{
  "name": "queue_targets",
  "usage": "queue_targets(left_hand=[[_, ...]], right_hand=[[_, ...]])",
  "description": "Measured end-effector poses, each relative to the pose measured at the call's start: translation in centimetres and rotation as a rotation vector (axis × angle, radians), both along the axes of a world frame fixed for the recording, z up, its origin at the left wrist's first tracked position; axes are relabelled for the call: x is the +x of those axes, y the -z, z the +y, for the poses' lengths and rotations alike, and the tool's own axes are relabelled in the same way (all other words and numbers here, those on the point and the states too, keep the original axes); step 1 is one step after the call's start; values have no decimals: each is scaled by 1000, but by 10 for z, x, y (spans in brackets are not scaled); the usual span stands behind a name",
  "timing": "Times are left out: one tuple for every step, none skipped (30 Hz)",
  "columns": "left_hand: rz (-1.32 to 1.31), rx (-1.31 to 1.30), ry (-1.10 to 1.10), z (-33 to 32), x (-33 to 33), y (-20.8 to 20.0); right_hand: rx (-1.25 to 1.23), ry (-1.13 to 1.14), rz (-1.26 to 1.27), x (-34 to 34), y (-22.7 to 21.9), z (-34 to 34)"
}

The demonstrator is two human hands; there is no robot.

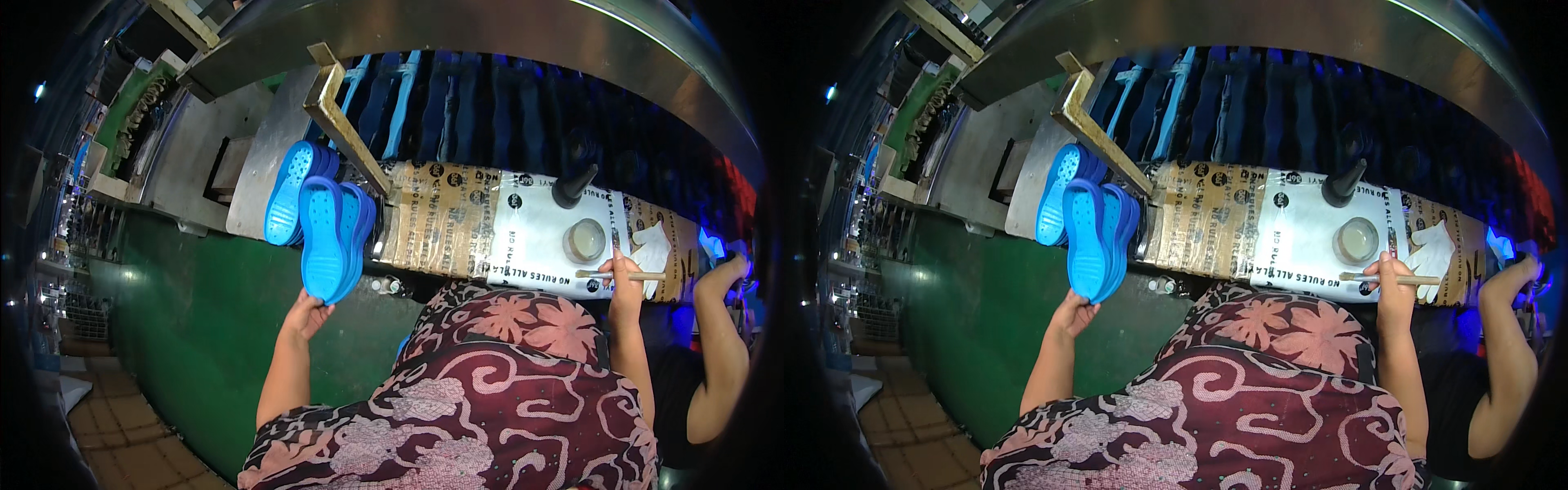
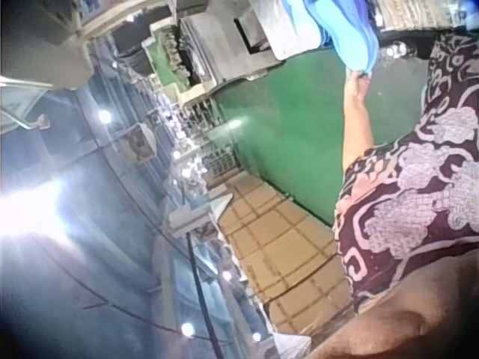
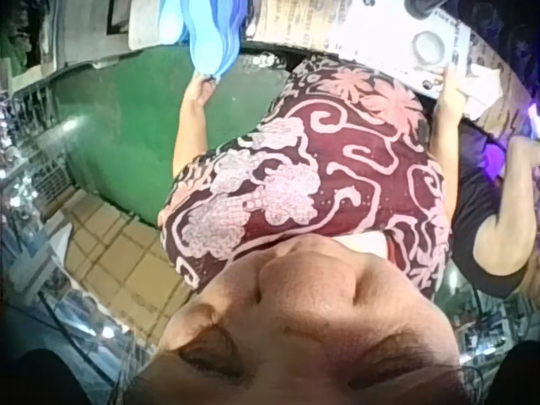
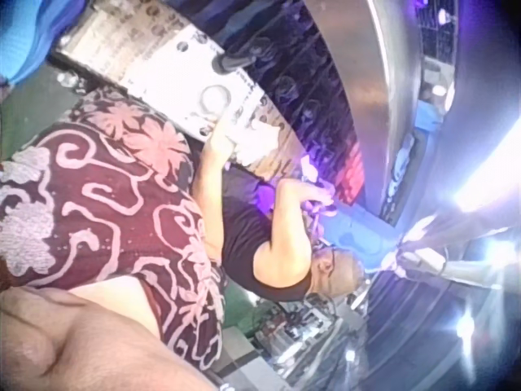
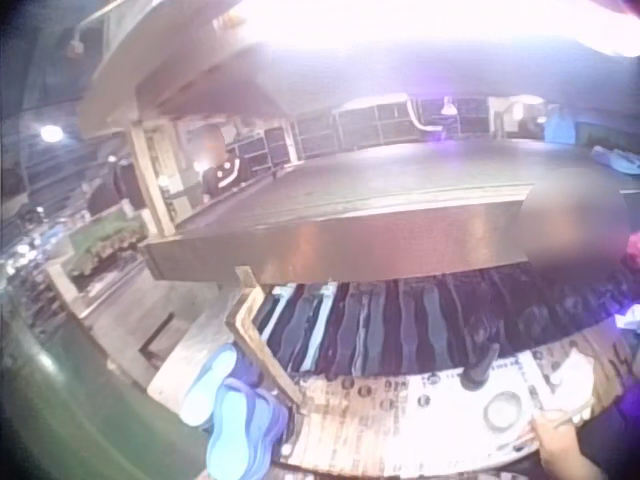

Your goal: The person dips a brush into liquid adhesive, coats the surface of shoe soles, and places the treated soles onto an overhead conveyor belt.

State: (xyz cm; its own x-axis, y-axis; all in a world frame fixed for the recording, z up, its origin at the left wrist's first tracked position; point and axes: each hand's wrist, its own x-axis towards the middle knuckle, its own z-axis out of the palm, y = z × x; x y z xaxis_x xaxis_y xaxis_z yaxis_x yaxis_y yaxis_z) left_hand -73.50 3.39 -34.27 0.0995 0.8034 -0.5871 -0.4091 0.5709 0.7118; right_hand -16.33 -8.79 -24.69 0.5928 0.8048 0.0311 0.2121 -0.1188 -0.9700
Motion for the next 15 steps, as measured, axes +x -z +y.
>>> queue_targets(left_hand=[[-6, -17, 54, -18, -1, -1], [-13, -34, 109, -31, 2, -3], [-13, -44, 110, -39, 11, -10], [-54, -73, 146, -47, 25, -15], [-97, -102, 185, -53, 38, -16], [-154, -109, 240, -55, 49, -12], [-157, -114, 243, -55, 65, -10], [-169, -96, 280, -54, 85, -10], [-179, -88, 326, -52, 107, -13], [-188, -107, 353, -48, 127, -12], [-203, -85, 410, -42, 148, -14], [-218, -64, 471, -35, 170, -16], [-196, -59, 501, -32, 192, -22], [-161, -27, 601, -27, 207, -20], [-129, 9, 703, -22, 219, -18]], right_hand=[[-14, -3, -13, 0, 0, 1], [-29, -6, -27, -1, 1, 3], [-38, -5, -27, 0, 2, 4], [-29, -41, -26, 1, 6, 7], [-20, -74, -26, 2, 9, 9], [-26, -83, -42, -3, 5, 13], [-32, -80, -44, -7, 3, 17], [-30, -108, -54, -10, 1, 21], [-38, -126, -59, -11, -1, 22], [-78, -104, -59, -15, -7, 20], [-78, -113, -33, -16, -10, 19], [-55, -118, -7, -17, -10, 19], [-33, -121, 19, -18, -10, 17], [-30, -108, 24, -19, -10, 15], [-24, -94, 28, -19, -11, 12]])
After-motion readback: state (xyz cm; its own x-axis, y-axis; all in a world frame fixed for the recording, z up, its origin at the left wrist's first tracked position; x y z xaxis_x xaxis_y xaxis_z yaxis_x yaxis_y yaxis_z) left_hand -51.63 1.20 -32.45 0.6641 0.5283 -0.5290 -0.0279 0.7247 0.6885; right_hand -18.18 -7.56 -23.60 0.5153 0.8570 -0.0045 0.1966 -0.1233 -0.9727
